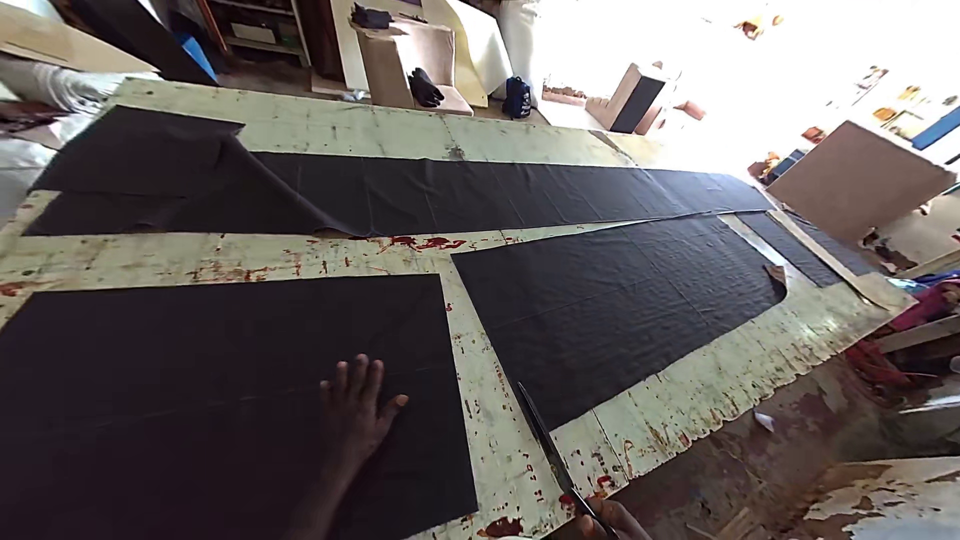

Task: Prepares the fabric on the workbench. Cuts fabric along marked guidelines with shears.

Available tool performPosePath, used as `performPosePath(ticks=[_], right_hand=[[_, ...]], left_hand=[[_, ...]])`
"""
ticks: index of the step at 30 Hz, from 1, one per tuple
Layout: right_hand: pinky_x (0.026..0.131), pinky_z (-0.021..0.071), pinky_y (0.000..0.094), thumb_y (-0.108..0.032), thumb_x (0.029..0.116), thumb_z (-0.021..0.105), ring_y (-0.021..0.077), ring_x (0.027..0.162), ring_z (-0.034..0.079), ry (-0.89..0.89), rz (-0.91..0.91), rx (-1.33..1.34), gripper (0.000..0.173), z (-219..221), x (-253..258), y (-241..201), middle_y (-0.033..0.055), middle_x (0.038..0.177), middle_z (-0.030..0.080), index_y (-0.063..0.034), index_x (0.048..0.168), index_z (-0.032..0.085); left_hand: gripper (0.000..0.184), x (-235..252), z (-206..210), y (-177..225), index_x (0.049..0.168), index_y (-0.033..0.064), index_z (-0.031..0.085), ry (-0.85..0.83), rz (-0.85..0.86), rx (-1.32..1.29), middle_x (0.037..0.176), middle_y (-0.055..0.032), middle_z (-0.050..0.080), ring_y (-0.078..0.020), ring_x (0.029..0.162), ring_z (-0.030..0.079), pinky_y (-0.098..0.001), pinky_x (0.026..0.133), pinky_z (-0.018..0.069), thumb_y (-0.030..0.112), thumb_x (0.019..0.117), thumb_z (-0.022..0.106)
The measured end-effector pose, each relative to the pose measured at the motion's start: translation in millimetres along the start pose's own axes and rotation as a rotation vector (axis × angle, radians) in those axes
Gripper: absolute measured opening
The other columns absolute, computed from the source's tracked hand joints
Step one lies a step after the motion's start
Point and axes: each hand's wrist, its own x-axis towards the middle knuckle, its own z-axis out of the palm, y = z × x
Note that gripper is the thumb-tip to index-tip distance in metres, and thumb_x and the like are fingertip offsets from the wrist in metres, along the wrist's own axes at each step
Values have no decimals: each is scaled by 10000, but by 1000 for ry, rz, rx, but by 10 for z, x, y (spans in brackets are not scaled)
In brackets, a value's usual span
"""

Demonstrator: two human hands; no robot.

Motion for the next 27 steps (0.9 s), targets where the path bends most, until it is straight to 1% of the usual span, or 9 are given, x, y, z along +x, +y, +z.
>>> performPosePath(ticks=[3, 5, 8, 11, 15, 19, 22, 25, 27], right_hand=[[484, 473, 229, -516, 924, 725, 62, 507, 511, -131, 74, -4, 423, -167, 137, -133, -38, 662, 551, -112, 1014, 643], [496, 502, 258, -555, 914, 719, 93, 517, 537, -242, 149, -40, 465, -367, 313, -305, -16, 666, 552, -108, 1008, 631], [578, 553, 315, -646, 915, 657, 138, 581, 578, -447, 307, -162, 535, -806, 632, -664, 7, 711, 557, -119, 1002, 616], [585, 555, 317, -738, 889, 601, 133, 610, 592, -555, 419, -397, 621, -1177, 1027, -1097, -3, 744, 575, -134, 1028, 618], [578, 556, 295, -697, 898, 623, 108, 593, 592, -643, 511, -597, 555, -1499, 1605, -1581, -30, 720, 565, -152, 1001, 597], [551, 527, 255, -580, 950, 636, 84, 569, 549, -771, 533, -699, 425, -1512, 2134, -1890, -39, 710, 517, -161, 984, 578], [537, 511, 247, -574, 957, 632, 76, 551, 529, -873, 535, -764, 416, -1419, 2424, -1990, -44, 698, 504, -162, 959, 573], [546, 509, 228, -571, 957, 633, 64, 560, 538, -917, 533, -788, 414, -1307, 2563, -2003, -50, 700, 515, -162, 959, 571], [545, 515, 226, -568, 947, 654, 64, 554, 546, -931, 529, -771, 417, -1295, 2648, -1953, -47, 686, 521, -158, 949, 581]], left_hand=[[950, -344, 256, 733, 1589, 168, 397, -46, -61, 2, 1681, -129, 274, -433, 1554, 179, -720, 1199, 131, 830, 917, 289], [954, -520, 409, 1005, 1605, 194, 365, -65, -115, 65, 1698, -124, 226, -413, 1569, 134, -693, 1222, 100, 842, 916, 244], [915, -705, 522, 1131, 1595, 201, 390, -34, -128, 87, 1698, -100, 239, -390, 1574, 137, -669, 1235, 103, 818, 938, 229], [884, -786, 450, 1206, 1564, 213, 447, -33, -160, 54, 1690, -67, 273, -372, 1573, 160, -662, 1236, 119, 811, 942, 258], [918, -886, 470, 1546, 1531, 160, 493, -24, -286, 37, 1681, -79, 291, -367, 1571, 166, -654, 1233, 134, 821, 929, 284], [909, -896, 556, 1827, 1543, 157, 471, 13, -423, 45, 1697, -38, 256, -333, 1582, 133, -630, 1246, 126, 809, 935, 298], [851, -922, 696, 1867, 1538, 171, 479, 123, -438, 49, 1690, -28, 277, -317, 1581, 149, -614, 1256, 123, 773, 954, 339], [811, -922, 724, 1888, 1527, 213, 497, 132, -447, 63, 1691, -22, 274, -301, 1583, 146, -602, 1261, 112, 768, 956, 343], [809, -922, 713, 1895, 1524, 211, 503, 127, -442, 74, 1692, -28, 272, -305, 1584, 143, -603, 1261, 113, 766, 955, 350]])
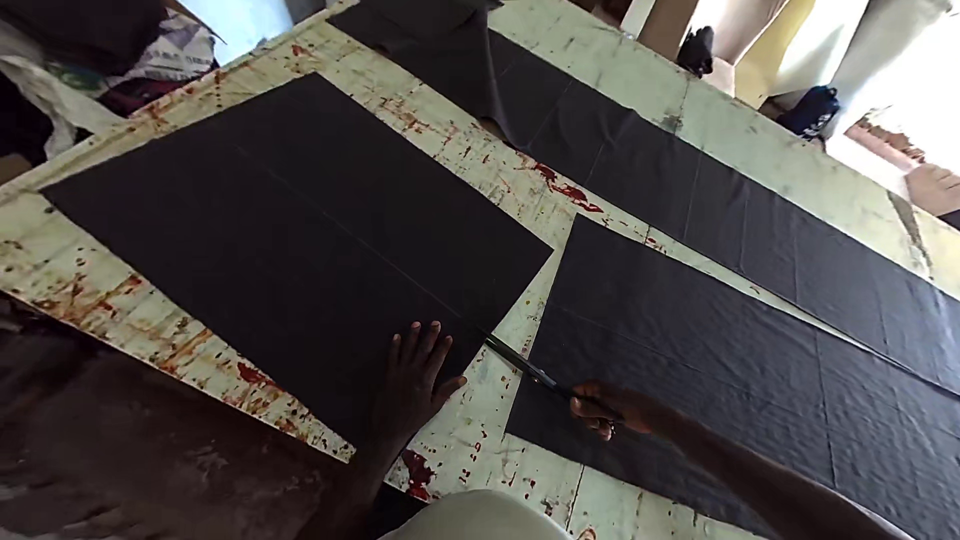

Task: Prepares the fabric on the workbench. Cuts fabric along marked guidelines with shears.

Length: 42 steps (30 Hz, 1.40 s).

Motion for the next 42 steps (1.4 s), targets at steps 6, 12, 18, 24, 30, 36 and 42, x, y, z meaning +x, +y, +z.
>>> performPosePath(ticks=[6, 12, 18, 24, 30, 36, 42], right_hand=[[541, 516, 222, -512, 960, 658, 65, 552, 550, 0, 1, 12, 379, -103, 106, -50, -38, 682, 524, -139, 944, 589], [531, 499, 215, -509, 959, 666, 60, 537, 532, 16, 23, -30, 380, -73, 130, -146, -45, 662, 502, -151, 910, 549], [505, 515, 243, -488, 942, 708, 82, 507, 541, 64, 54, -47, 394, -50, 192, -58, -35, 638, 510, -125, 912, 557], [563, 528, 223, -499, 956, 677, 68, 556, 563, 15, 35, -56, 385, -4, 322, -300, -38, 677, 530, -134, 940, 554], [560, 512, 222, -485, 977, 652, 68, 553, 535, 16, 37, -87, 362, 33, 495, -482, -34, 679, 498, -140, 955, 545], [522, 527, 235, -470, 958, 697, 82, 518, 555, 63, 43, -69, 384, 65, 554, -404, -27, 641, 515, -119, 913, 548], [548, 511, 223, -432, 1010, 632, 81, 543, 544, 27, 17, -102, 350, 117, 761, -708, -5, 677, 512, -94, 980, 545]], left_hand=[[818, 17, -23, -3, 1517, 197, 509, -3, 9, 2, 1689, -36, 279, -307, 1584, 139, -599, 1261, 116, 768, 952, 356], [825, 34, -35, -15, 1519, 200, 507, -16, 4, 25, 1689, -43, 276, -310, 1583, 143, -596, 1262, 119, 775, 953, 336], [817, 22, -11, -19, 1519, 203, 510, -9, 5, 1, 1695, -39, 263, -306, 1587, 123, -600, 1266, 103, 769, 953, 352], [805, 30, -21, -11, 1520, 217, 510, -15, 2, -2, 1697, -28, 256, -305, 1588, 120, -603, 1265, 100, 767, 954, 349], [820, 33, -44, -4, 1538, 231, 484, -46, -4, 24, 1700, -7, 252, -292, 1590, 113, -599, 1265, 104, 781, 951, 329], [813, 22, -30, -3, 1528, 233, 499, -40, 6, 17, 1693, 2, 272, -297, 1587, 132, -610, 1261, 104, 779, 953, 324], [809, 12, -53, 2, 1537, 227, 486, -45, 29, -20, 1690, -4, 279, -293, 1585, 144, -612, 1261, 112, 771, 954, 349]])
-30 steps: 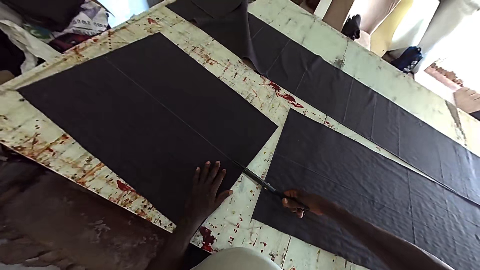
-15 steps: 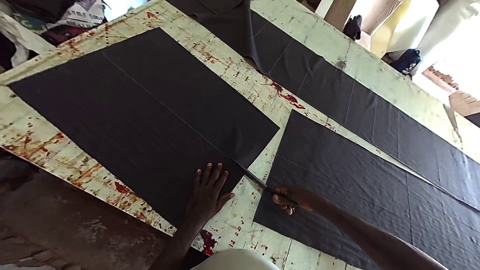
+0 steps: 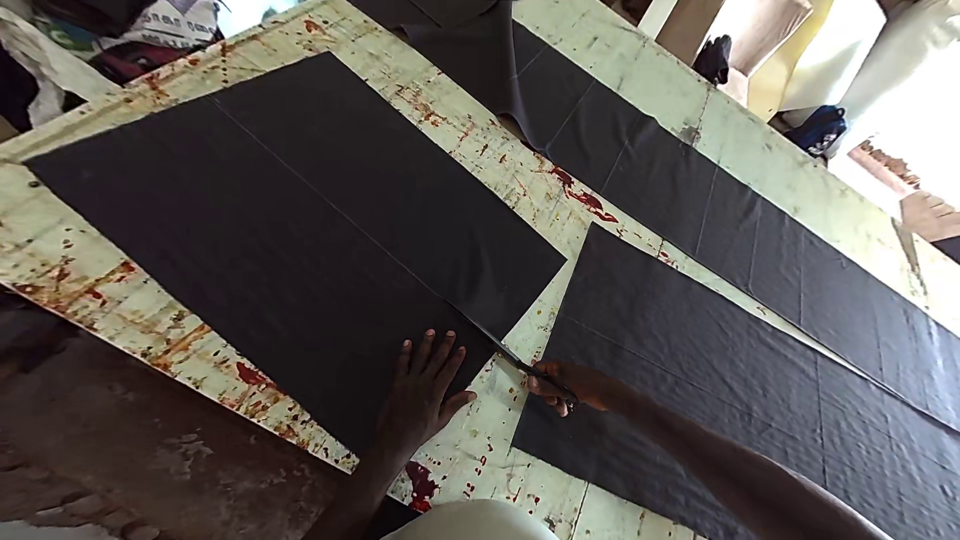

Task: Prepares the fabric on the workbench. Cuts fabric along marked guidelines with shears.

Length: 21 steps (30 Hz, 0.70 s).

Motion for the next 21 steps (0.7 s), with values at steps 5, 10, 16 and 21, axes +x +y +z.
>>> performPosePath(ticks=[5, 10, 16, 21], right_hand=[[499, 510, 236, -426, 987, 676, 87, 496, 529, 54, 23, 1, 367, 45, 111, -74, -4, 632, 493, -93, 917, 539], [517, 537, 239, -459, 983, 669, 89, 509, 556, 3, 62, 54, 377, 32, 49, -137, -10, 642, 509, -105, 951, 541], [511, 528, 244, -488, 971, 675, 89, 505, 543, -1, 48, 11, 391, 18, -51, -159, -19, 646, 495, -117, 954, 552], [536, 530, 236, -493, 968, 677, 87, 530, 558, 23, 35, -35, 402, 12, 54, -167, -22, 669, 518, -115, 957, 544]], left_hand=[[807, 2, 3, -7, 1538, 241, 483, -1, 0, 13, 1685, 14, 293, -277, 1581, 166, -608, 1259, 130, 777, 952, 343], [819, -7, -14, 4, 1531, 258, 495, -43, 9, 18, 1692, 23, 274, -278, 1586, 147, -611, 1260, 127, 799, 941, 322], [810, -82, -29, 105, 1537, 265, 485, -59, -2, -10, 1689, -12, 281, -314, 1580, 159, -617, 1253, 142, 794, 948, 312], [784, -69, -15, 132, 1504, 259, 529, -35, -19, -32, 1666, -24, 334, -331, 1566, 208, -625, 1245, 158, 780, 959, 313]])
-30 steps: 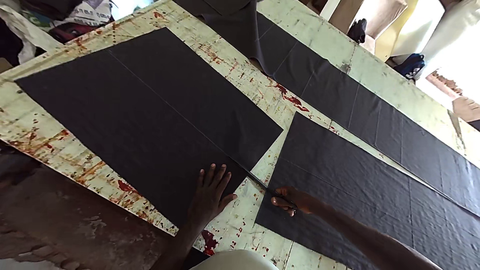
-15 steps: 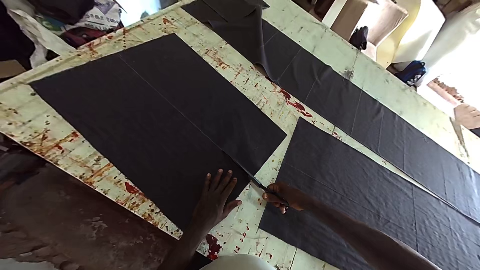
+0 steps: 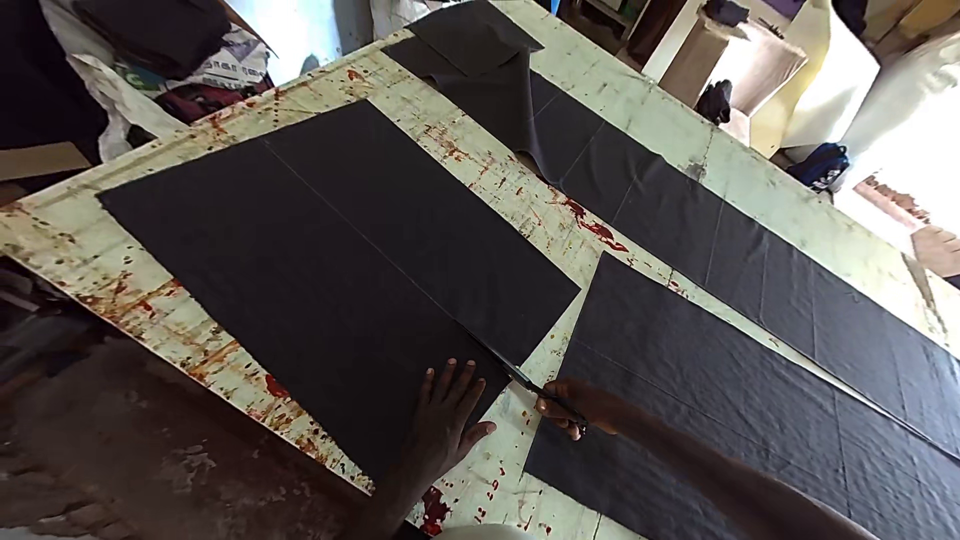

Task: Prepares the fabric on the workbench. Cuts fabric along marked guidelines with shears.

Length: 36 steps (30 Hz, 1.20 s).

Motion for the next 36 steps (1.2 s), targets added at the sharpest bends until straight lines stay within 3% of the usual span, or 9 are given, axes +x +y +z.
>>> performPosePath(ticks=[10, 15, 18, 21, 24, 28, 34, 36], right_hand=[[501, 518, 240, -474, 970, 684, 88, 500, 541, 33, -35, 33, 395, 117, 268, -85, -17, 638, 505, -111, 913, 540], [499, 532, 246, -462, 1004, 636, 92, 499, 559, -9, 40, 9, 383, 74, 136, -330, -9, 638, 520, -94, 942, 545], [493, 554, 263, -470, 1020, 602, 99, 484, 574, -39, 100, -31, 397, 9, 41, -556, -3, 621, 527, -82, 948, 561], [490, 547, 266, -509, 992, 631, 108, 490, 580, -28, 117, -54, 427, -33, 5, -615, 2, 624, 534, -88, 944, 573], [495, 532, 258, -503, 979, 657, 102, 500, 563, -2, 79, -45, 420, -1, 56, -499, -7, 639, 522, -103, 941, 538], [493, 521, 253, -522, 943, 698, 99, 499, 551, 35, 2, -21, 446, 54, 226, -327, -18, 650, 521, -112, 933, 525], [500, 520, 253, -501, 968, 673, 100, 490, 542, 51, -10, -27, 419, 117, 446, -557, -12, 635, 514, -97, 957, 564], [493, 518, 255, -494, 972, 671, 100, 487, 538, 50, -16, -29, 411, 98, 539, -618, -9, 635, 510, -98, 964, 562]], left_hand=[[782, 9, 19, 10, 1505, 272, 523, -8, -14, 21, 1668, -16, 331, -317, 1570, 199, -613, 1250, 149, 784, 958, 300], [675, 119, -81, 147, 1452, 168, 569, -53, 171, -151, 1581, -38, 471, -229, 1515, 352, -492, 1240, 288, 647, 1034, 346], [725, 329, -122, 222, 1524, 106, 469, -204, 277, -187, 1634, -65, 390, -222, 1558, 253, -460, 1276, 201, 630, 1047, 319], [936, 502, 24, 256, 1572, 62, 376, -217, 195, -113, 1679, -116, 280, -251, 1583, 160, -493, 1292, 106, 772, 969, 279], [1061, 528, 82, 279, 1593, 29, 315, -253, 145, -64, 1700, -150, 202, -282, 1592, 104, -512, 1289, 74, 843, 917, 231], [1047, 510, 117, 277, 1579, 36, 345, -206, 157, -64, 1691, -136, 240, -272, 1584, 151, -491, 1292, 92, 841, 921, 225], [1040, 502, 131, 286, 1563, 62, 376, -194, 156, -29, 1689, -132, 248, -279, 1586, 142, -487, 1294, 78, 853, 910, 209], [1047, 503, 113, 292, 1545, 60, 408, -227, 145, -25, 1655, -132, 329, -278, 1572, 201, -487, 1292, 86, 860, 904, 196]])
